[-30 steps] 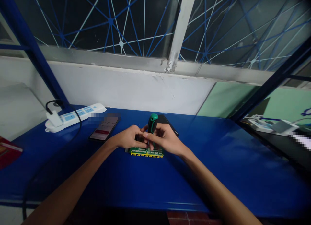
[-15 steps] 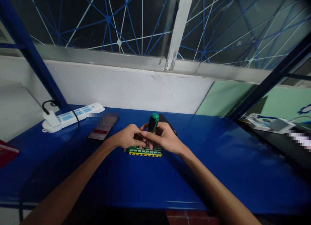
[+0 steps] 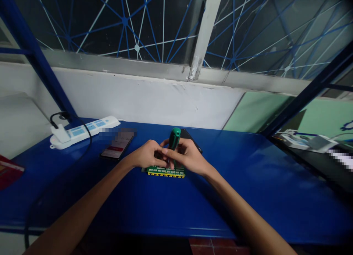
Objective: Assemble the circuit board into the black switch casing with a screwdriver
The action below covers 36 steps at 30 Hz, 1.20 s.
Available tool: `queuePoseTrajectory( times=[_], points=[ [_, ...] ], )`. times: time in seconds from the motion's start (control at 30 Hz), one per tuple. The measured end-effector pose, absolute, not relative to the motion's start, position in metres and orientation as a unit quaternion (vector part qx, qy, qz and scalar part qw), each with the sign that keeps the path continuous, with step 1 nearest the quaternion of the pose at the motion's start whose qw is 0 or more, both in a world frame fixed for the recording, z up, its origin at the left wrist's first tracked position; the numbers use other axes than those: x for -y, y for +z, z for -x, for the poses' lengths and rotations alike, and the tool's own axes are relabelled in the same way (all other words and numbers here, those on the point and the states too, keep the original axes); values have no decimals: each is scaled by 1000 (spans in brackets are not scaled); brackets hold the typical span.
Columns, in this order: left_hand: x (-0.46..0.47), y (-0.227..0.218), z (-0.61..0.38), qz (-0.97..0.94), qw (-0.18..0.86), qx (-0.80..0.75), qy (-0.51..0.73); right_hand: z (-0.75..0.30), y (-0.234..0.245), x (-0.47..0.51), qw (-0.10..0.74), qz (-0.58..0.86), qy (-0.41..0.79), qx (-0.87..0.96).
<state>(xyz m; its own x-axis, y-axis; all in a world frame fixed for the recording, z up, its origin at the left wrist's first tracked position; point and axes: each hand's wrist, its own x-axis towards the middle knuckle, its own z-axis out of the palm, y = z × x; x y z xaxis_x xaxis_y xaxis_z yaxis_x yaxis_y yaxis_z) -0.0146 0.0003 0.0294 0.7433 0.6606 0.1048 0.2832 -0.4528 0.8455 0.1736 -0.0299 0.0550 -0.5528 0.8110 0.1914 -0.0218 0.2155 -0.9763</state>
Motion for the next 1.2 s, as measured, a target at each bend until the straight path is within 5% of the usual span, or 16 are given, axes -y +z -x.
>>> queuePoseTrajectory(
  times=[1.2],
  points=[
    [-3, 33, 19, -849, 387, -273, 236, -176, 58, 27, 416, 304, 529, 674]
  ],
)
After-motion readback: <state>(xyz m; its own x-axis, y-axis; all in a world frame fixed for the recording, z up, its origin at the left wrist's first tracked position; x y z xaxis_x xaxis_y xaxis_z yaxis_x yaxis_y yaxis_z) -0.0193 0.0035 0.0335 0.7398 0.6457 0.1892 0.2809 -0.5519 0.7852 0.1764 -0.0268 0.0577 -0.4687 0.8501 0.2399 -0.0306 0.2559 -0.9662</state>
